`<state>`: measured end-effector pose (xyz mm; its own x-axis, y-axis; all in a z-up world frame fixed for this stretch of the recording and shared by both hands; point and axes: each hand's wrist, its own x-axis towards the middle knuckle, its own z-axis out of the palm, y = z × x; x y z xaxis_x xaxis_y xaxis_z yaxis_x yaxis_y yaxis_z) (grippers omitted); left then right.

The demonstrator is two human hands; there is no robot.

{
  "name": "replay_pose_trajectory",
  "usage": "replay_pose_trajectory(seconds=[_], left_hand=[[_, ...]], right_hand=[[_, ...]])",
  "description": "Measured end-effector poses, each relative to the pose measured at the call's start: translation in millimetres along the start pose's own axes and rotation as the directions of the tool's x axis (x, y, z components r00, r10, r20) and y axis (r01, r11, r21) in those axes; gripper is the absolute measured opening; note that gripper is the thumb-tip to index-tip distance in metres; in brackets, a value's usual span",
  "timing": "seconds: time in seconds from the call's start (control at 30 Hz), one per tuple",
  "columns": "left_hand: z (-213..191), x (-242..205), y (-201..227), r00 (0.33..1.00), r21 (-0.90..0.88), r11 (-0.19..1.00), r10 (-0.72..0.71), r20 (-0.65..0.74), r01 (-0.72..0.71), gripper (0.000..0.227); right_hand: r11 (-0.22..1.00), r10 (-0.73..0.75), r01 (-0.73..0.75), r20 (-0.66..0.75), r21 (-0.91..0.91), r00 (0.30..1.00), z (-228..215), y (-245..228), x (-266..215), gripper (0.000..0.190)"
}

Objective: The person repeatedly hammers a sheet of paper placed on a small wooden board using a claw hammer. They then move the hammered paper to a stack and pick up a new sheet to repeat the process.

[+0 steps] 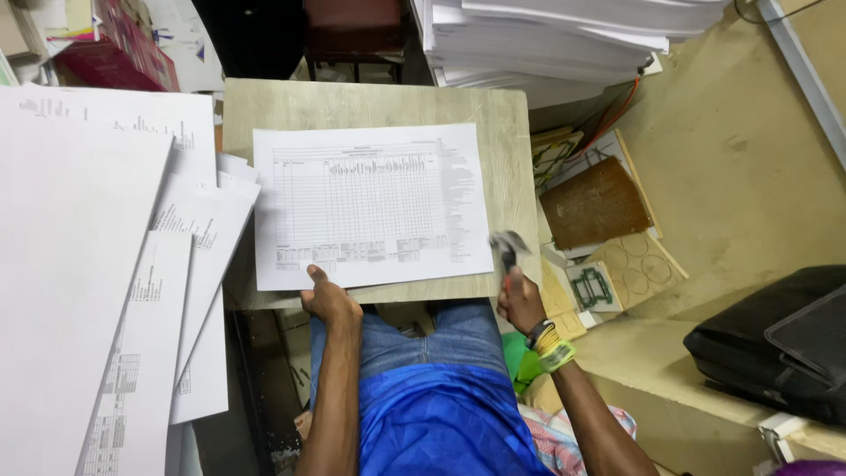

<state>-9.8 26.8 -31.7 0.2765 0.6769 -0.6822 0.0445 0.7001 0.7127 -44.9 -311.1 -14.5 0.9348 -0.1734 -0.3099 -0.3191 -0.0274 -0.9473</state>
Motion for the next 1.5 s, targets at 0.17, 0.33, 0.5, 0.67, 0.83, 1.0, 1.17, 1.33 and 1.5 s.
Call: replay_pose_trajectory(seconds=[0.17, 0.33, 0.5, 0.67, 0.83, 1.0, 1.17, 1.33, 1.5], left_hand=[[-11, 13, -10, 1.0, -0.013, 1.0, 0.023, -0.011, -0.024, 0.077], [11, -5, 5, 0.998, -0.029, 0.998, 0.063, 0.002, -0.063, 0.073], [6, 7, -1, 0.999, 0.014, 0.999, 0.038, 0.012, -0.038, 0.077], [3, 2, -5, 0.999, 0.004, 0.999, 0.044, -0.007, -0.044, 0.081], [3, -1, 3, 0.999, 0.01, 0.999, 0.048, -0.004, -0.048, 0.078], [6, -8, 9, 0.999, 0.044, 0.998, 0.036, -0.001, -0.036, 0.086], [19, -21, 21, 0.999, 0.033, 0.999, 0.041, 0.02, -0.042, 0.083], [15, 0, 4, 0.996, 0.041, 0.998, 0.055, 0.064, -0.057, 0.084], [0, 0, 0, 0.997, 0.059, 0.996, 0.067, 0.04, -0.069, 0.074]], right_hand=[[0.996, -0.069, 0.081, -0.219, 0.044, 0.973, -6, -136, -15, 0.059], [0.795, -0.559, 0.605, -0.333, 0.043, 0.759, -9, -111, 66, 0.068], [0.97, -0.01, 0.018, 0.033, -0.242, 0.999, 26, -44, 92, 0.068], [0.935, -0.351, 0.342, -0.102, -0.098, 0.931, 40, -177, 80, 0.068], [0.939, -0.327, 0.315, -0.077, -0.138, 0.942, 50, -110, 139, 0.066], [0.977, -0.072, 0.04, -0.148, -0.207, 0.986, 51, -135, 129, 0.056], [0.935, -0.355, 0.35, -0.091, -0.064, 0.931, 54, -134, 155, 0.066], [0.922, -0.035, 0.02, -0.032, -0.388, 0.999, 37, -98, 193, 0.069], [0.906, -0.385, 0.4, -0.121, 0.141, 0.915, 46, -152, 142, 0.067]])
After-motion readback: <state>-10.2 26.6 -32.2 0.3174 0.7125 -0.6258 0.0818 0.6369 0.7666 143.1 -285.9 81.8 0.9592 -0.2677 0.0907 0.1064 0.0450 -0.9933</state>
